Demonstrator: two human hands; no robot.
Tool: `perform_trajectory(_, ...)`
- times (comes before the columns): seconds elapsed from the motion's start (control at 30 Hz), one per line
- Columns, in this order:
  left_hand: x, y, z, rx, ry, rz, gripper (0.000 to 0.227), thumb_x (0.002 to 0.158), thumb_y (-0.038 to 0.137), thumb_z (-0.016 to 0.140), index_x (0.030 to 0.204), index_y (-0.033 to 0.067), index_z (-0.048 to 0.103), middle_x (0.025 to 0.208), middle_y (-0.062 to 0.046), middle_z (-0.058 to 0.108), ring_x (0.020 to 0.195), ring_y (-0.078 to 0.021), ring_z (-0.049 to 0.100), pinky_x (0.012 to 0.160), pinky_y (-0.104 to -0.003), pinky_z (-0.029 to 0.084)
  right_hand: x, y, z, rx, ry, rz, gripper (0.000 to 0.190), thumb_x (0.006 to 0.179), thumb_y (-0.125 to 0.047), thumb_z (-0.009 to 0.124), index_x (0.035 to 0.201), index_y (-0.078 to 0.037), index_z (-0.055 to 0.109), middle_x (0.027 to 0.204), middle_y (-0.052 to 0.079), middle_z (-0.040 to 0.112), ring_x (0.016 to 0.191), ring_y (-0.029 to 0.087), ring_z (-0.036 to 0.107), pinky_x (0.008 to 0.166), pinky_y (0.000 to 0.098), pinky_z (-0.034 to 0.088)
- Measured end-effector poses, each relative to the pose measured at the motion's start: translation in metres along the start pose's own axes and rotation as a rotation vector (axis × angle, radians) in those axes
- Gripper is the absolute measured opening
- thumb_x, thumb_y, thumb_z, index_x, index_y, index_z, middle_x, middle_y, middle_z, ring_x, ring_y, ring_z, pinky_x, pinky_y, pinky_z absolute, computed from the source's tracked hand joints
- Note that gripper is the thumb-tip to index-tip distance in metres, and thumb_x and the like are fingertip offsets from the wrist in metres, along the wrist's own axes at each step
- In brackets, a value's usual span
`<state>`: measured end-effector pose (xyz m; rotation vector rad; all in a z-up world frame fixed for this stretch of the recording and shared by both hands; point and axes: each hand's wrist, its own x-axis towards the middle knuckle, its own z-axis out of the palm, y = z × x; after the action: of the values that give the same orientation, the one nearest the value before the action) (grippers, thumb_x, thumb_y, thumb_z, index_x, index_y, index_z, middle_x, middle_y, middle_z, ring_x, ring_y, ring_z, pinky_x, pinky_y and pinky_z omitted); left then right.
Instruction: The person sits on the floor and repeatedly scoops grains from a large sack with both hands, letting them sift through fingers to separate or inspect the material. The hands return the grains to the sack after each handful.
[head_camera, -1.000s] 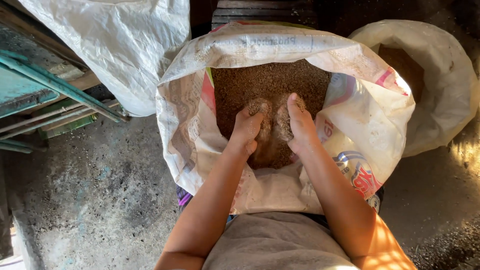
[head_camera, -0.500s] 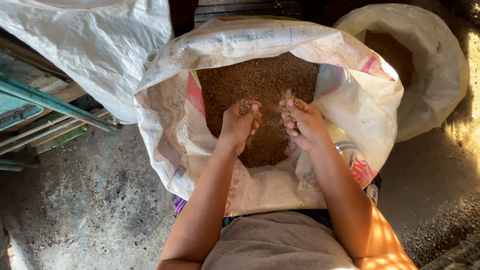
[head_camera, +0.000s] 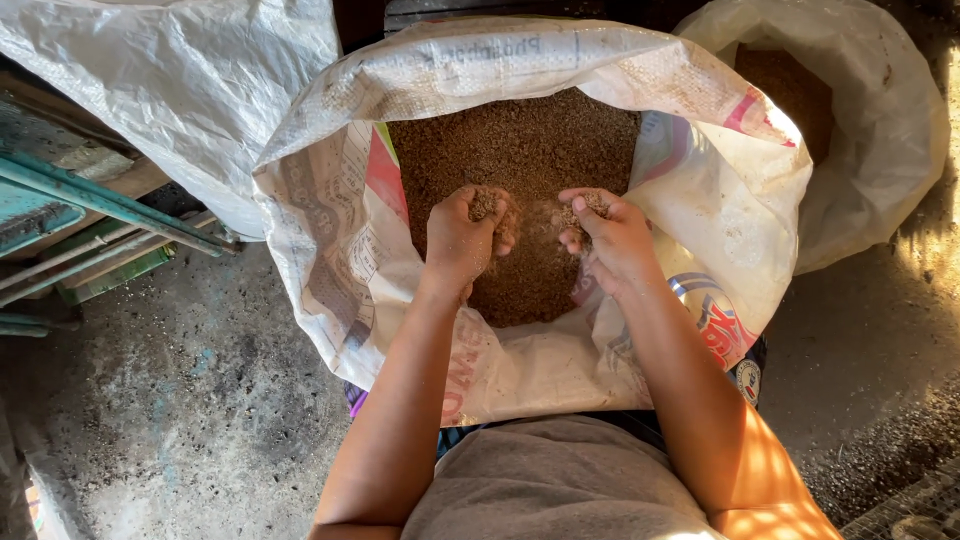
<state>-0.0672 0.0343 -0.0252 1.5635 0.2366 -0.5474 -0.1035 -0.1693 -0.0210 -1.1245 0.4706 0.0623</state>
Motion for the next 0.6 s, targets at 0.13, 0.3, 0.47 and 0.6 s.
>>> perform_trajectory(0.13,-0.007,0.003,0.002,-0.038,0.008,0.035,0.070,0.120,0.028,0.055,0.164,-0.0178,0.028,0.121,-0.035,0.072,0.084,-0.0207,0.077,0.064,-0.037,0.068,0.010,0.013,-0.018,-0.229,0.037,0.006,0.051,0.105,-0.050,0.062,0.109,0.000,0.072,0.071,0.017,0.070,0.053,0.020,0.063,0.038,0.0287,0.048)
perform_trajectory(0.3,-0.014,0.015,-0.003,0.068,0.008,0.119,0.041,0.113,-0.010,0.044,0.141,0.0047,0.071,0.159,-0.031,0.049,0.150,-0.0558,0.050,0.114,-0.068,0.056,0.016,0.016,-0.011,-0.345,0.027,0.034,0.030,0.098,-0.015,0.074,0.125,-0.001,0.069,0.094,0.014,0.071,0.067,0.014,0.066,0.046,0.0273,0.051)
perform_trajectory(0.47,-0.018,0.014,-0.001,-0.050,0.016,0.099,0.031,0.117,-0.001,0.040,0.136,-0.0016,0.064,0.132,-0.030,0.059,0.106,-0.0323,0.071,0.081,-0.048,0.067,0.011,0.016,-0.011,-0.294,0.053,-0.062,0.023,0.105,-0.017,0.067,0.119,0.000,0.072,0.090,0.023,0.071,0.058,0.017,0.068,0.052,0.0327,0.061)
perform_trajectory(0.6,-0.006,-0.001,-0.004,0.042,0.053,0.071,0.033,0.123,0.017,0.040,0.132,-0.0037,0.063,0.087,-0.020,0.076,0.063,-0.0202,0.073,0.051,-0.035,0.061,0.010,0.004,-0.006,-0.488,0.080,-0.028,0.055,0.112,-0.050,0.049,0.097,-0.003,0.074,0.069,0.015,0.072,0.048,0.017,0.066,0.040,0.0276,0.050)
